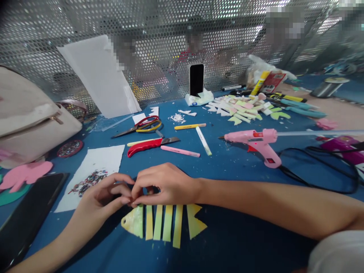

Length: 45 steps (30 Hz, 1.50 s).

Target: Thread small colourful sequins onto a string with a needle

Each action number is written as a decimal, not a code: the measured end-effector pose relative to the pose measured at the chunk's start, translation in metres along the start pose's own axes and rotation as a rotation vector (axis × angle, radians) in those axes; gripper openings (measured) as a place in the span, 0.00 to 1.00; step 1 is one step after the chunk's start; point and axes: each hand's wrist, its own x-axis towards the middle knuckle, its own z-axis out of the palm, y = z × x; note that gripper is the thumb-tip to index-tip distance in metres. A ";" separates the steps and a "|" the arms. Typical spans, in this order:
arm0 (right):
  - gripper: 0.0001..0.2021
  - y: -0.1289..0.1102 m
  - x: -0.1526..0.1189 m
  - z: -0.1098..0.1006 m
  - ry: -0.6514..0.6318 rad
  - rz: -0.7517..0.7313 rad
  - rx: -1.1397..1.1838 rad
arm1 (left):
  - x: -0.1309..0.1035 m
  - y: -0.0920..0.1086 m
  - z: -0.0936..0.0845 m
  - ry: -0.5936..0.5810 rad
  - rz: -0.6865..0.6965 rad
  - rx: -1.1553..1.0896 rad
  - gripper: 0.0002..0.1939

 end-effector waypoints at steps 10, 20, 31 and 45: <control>0.06 -0.002 -0.002 -0.003 0.028 0.053 0.007 | -0.002 0.002 0.001 0.013 0.029 0.054 0.13; 0.08 0.000 -0.002 -0.001 -0.013 -0.023 -0.032 | -0.002 -0.002 0.000 0.047 0.019 0.071 0.16; 0.06 -0.003 -0.001 -0.002 0.046 0.011 -0.100 | -0.005 0.006 -0.009 0.094 0.429 0.565 0.09; 0.11 -0.003 0.003 -0.005 0.234 0.208 0.113 | -0.006 0.012 -0.044 0.014 1.100 1.408 0.19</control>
